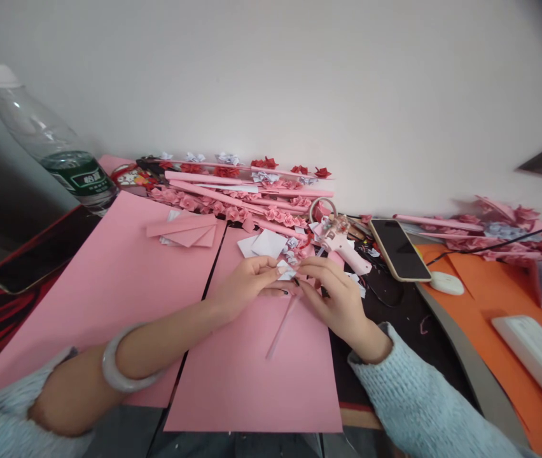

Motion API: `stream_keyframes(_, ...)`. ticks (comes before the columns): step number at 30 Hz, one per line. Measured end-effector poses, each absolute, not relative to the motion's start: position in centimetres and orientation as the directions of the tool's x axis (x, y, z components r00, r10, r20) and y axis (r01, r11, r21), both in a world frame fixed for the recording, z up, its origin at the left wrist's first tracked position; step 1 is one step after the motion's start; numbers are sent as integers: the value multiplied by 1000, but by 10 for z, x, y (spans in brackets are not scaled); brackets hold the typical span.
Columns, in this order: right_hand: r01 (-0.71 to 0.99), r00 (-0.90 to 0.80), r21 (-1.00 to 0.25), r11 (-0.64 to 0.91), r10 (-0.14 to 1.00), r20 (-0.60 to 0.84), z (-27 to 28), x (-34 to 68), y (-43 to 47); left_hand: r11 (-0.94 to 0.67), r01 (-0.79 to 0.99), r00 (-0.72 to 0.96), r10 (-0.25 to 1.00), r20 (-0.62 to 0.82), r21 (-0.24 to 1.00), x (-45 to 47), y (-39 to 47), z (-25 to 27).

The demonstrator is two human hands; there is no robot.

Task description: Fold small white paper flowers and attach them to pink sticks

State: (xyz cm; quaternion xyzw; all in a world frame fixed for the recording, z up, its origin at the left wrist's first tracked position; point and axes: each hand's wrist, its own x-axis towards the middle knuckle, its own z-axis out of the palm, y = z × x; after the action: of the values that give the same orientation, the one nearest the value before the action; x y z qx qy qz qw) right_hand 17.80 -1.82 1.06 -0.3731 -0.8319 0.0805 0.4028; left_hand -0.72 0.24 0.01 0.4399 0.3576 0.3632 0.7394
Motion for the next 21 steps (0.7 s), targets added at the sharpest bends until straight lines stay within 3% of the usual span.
stream_keyframes(9, 481, -320, -594, 645, 760, 566, 9, 174, -17, 373, -206, 501, 834, -230, 905, -7, 1, 1)
stream_keyframes(21, 507, -423, -484, 713, 695, 581, 10, 179, -15, 449, -305, 515, 820, -251, 840, -7, 2, 0)
